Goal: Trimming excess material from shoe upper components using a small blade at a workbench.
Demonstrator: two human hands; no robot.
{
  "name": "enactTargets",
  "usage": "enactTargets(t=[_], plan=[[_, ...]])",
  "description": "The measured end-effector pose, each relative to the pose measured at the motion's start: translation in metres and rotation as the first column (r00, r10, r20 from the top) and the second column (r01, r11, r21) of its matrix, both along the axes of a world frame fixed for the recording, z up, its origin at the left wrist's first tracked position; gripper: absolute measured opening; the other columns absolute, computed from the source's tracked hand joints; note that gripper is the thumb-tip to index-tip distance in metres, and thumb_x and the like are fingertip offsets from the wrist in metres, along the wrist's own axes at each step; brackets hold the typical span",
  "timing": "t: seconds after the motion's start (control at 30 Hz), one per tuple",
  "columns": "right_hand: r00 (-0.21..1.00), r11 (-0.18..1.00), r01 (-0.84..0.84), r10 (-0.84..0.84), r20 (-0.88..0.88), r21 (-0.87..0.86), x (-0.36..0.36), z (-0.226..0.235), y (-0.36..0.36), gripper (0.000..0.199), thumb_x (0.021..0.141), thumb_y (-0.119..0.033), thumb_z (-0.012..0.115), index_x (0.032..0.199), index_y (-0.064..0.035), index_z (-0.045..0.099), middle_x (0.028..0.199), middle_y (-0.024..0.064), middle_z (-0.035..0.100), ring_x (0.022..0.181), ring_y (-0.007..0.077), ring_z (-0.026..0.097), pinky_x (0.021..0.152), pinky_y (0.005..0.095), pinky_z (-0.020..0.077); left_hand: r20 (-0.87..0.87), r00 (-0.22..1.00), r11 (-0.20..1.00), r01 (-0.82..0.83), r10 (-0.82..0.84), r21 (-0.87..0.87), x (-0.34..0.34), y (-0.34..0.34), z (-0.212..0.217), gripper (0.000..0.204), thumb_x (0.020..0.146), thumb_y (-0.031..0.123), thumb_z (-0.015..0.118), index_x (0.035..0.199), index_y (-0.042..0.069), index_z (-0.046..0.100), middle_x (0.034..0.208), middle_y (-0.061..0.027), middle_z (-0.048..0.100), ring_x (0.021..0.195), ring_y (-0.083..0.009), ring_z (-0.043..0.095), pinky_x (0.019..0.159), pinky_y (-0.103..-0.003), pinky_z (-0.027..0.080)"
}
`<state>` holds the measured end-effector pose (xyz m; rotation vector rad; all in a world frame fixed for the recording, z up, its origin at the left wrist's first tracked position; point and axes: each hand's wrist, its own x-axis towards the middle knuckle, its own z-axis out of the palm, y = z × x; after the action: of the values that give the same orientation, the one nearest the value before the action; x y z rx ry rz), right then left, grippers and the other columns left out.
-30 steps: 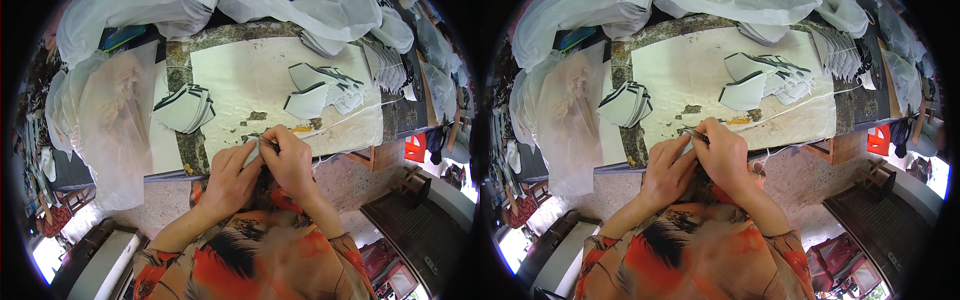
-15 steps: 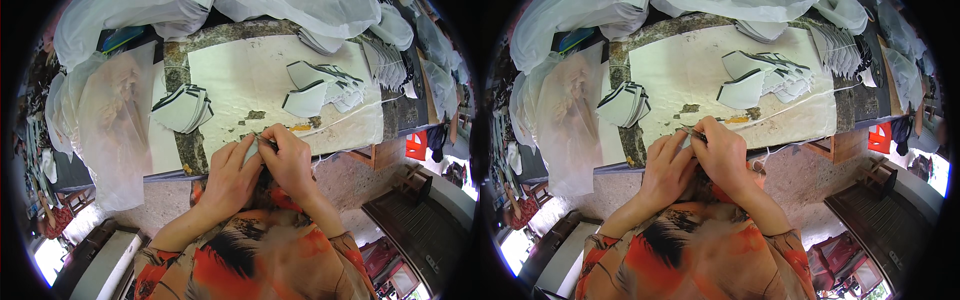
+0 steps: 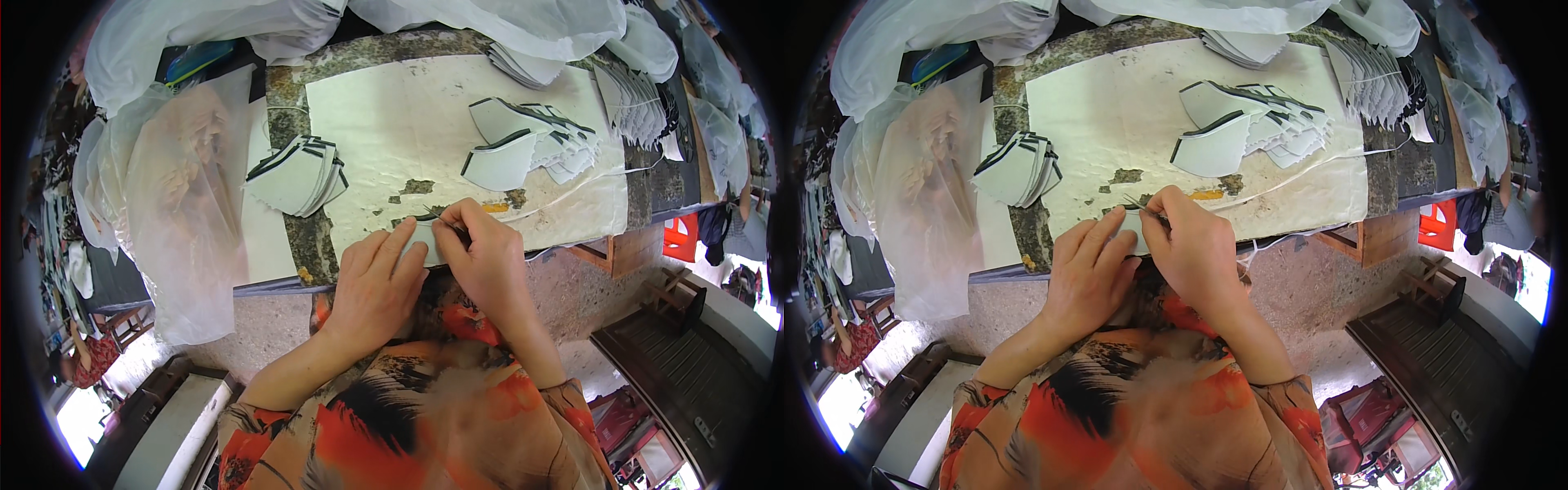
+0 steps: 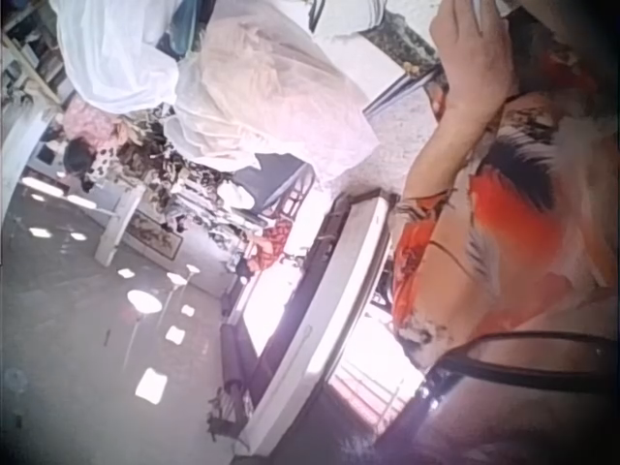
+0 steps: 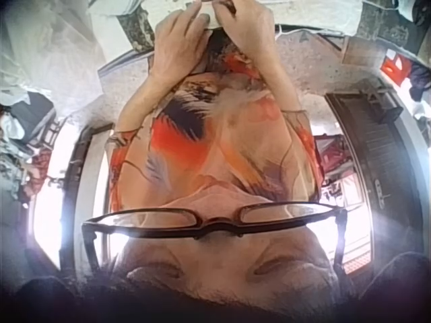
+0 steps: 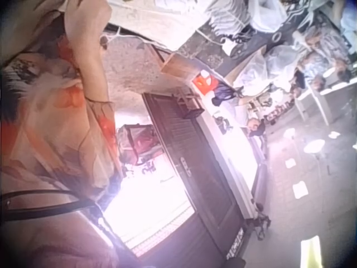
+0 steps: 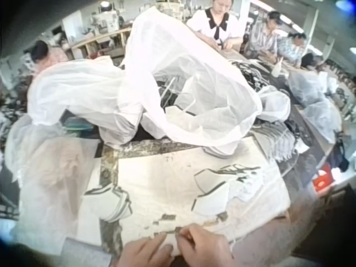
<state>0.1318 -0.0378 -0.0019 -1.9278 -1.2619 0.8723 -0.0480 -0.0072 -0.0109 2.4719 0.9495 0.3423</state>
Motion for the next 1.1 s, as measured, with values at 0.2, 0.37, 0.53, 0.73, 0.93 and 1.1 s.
enactTargets(t=[0.2,0.37,0.53,0.73,0.93,1.1], plan=[[0.998,1.0,-0.03,0.03,0.047,0.006,0.006,-0.003,-0.001,0.014,0.092,-0.017,0.07,0.093,-0.0063,0.061,0.076,0.0132,0.068,0.066,0.0355,0.066,0.059,0.043,0.0496,0.018,1.0,0.999,-0.005,0.004,0.034,0.002,0.003,0.001,0.057,0.084,0.015,0.075,0.137,0.003,0.059,0.142,-0.0113,0.058,0.116,-0.0296,0.057,0.098,-0.043,0.045],[0.995,0.998,-0.055,0.057,0.086,-0.023,0.01,-0.003,0.0,0.015,0.091,-0.017,0.071,0.093,-0.0063,0.061,0.078,0.0135,0.069,0.068,0.0363,0.067,0.06,0.0448,0.05,-0.023,1.0,1.0,-0.001,0.001,-0.015,0.003,0.002,0.004,0.06,0.086,0.017,0.075,0.142,0.004,0.059,0.143,-0.0119,0.059,0.117,-0.0326,0.055,0.103,-0.043,0.044],[0.997,0.999,-0.051,0.052,0.053,-0.016,0.012,-0.006,0.0,0.015,0.091,-0.017,0.071,0.095,-0.0057,0.062,0.081,0.0142,0.069,0.072,0.0367,0.068,0.062,0.0442,0.0511,-0.017,1.0,1.0,-0.006,0.005,-0.015,0.004,0.003,0.005,0.06,0.085,0.016,0.076,0.141,0.004,0.059,0.142,-0.0115,0.059,0.117,-0.0326,0.055,0.102,-0.043,0.045],[0.999,0.999,-0.04,0.041,0.025,-0.025,0.014,-0.002,0.001,0.013,0.092,-0.017,0.07,0.096,-0.0063,0.063,0.081,0.0136,0.07,0.072,0.0364,0.068,0.063,0.0438,0.0514,-0.034,0.999,1.0,-0.011,0.011,-0.014,0.006,0.003,0.007,0.06,0.084,0.016,0.076,0.14,0.004,0.06,0.141,-0.0111,0.058,0.117,-0.0325,0.054,0.102,-0.044,0.045],[0.997,0.999,-0.04,0.04,0.066,0.006,0.016,-0.005,0.0,0.013,0.092,-0.017,0.069,0.096,-0.0067,0.063,0.082,0.0129,0.07,0.073,0.0352,0.068,0.064,0.0429,0.0517,-0.037,0.999,1.0,0.016,-0.016,0.016,0.006,0.005,0.009,0.061,0.083,0.015,0.075,0.14,0.001,0.058,0.139,-0.0117,0.058,0.115,-0.0292,0.055,0.098,-0.042,0.045],[0.99,0.997,-0.073,0.07,0.123,0.015,0.02,-0.005,0.001,0.013,0.092,-0.017,0.069,0.096,-0.0071,0.063,0.083,0.0124,0.07,0.074,0.0349,0.068,0.064,0.0427,0.0518,-0.054,0.998,0.999,0.032,-0.032,-0.013,0.007,0.009,0.012,0.062,0.083,0.015,0.075,0.14,0.001,0.057,0.139,-0.0119,0.058,0.113,-0.029,0.055,0.097,-0.043,0.045]])
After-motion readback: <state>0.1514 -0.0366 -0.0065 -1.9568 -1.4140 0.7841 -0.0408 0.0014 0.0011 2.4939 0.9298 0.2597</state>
